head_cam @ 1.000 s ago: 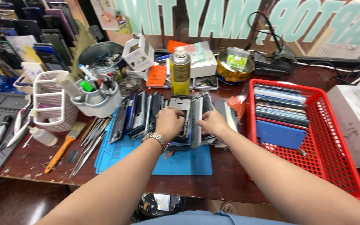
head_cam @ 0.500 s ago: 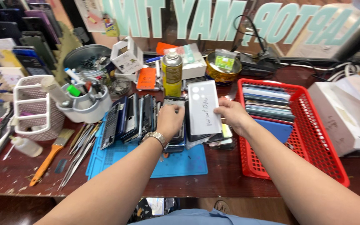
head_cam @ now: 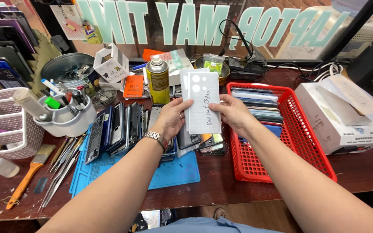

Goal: The person picks up various smartphones from a cluttered workbench, briefly turns them over to view the back, and places them into a red plastic basket. The person handles multiple phones of different colors and models one at a time, stacking them in the basket.

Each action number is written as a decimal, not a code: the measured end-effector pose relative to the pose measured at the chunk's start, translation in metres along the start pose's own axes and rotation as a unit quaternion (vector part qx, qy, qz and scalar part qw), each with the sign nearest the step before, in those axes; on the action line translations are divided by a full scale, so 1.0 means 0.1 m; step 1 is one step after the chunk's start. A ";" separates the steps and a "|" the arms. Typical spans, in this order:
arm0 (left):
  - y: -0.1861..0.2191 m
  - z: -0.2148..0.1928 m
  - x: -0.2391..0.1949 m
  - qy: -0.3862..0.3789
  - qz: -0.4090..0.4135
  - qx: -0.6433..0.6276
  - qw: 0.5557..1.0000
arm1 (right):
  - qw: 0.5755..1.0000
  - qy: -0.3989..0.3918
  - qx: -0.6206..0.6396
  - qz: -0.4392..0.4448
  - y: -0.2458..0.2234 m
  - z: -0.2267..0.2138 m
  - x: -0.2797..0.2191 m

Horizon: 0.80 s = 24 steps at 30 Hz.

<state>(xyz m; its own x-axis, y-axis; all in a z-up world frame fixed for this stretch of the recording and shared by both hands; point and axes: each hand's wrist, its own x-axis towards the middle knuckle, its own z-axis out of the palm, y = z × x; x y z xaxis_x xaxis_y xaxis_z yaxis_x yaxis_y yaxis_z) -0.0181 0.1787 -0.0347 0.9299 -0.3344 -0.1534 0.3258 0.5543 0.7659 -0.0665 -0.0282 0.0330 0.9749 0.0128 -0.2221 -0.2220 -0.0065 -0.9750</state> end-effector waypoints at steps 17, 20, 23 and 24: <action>0.10 0.20 0.03 0.013 -0.006 -0.024 1.000 | 0.894 0.014 0.449 -0.009 0.32 -1.07 0.23; 0.12 0.24 0.02 0.014 -0.006 -0.018 1.000 | 0.944 0.036 0.329 -0.001 0.22 -0.89 0.11; 0.14 0.27 0.04 0.029 -0.003 -0.003 1.000 | 0.988 0.143 0.064 0.017 0.06 -0.61 -0.05; 0.15 0.27 0.04 0.037 -0.002 0.004 0.999 | 0.982 0.184 -0.038 0.023 0.00 -0.54 -0.11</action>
<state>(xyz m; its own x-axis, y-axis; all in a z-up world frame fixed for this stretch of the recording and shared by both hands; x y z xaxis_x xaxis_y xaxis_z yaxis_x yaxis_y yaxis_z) -0.0141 0.1649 -0.0072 0.9384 -0.2799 -0.2025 0.3292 0.5470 0.7697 -0.0770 -0.0820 0.0356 0.9059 -0.3517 -0.2358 -0.2780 -0.0739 -0.9577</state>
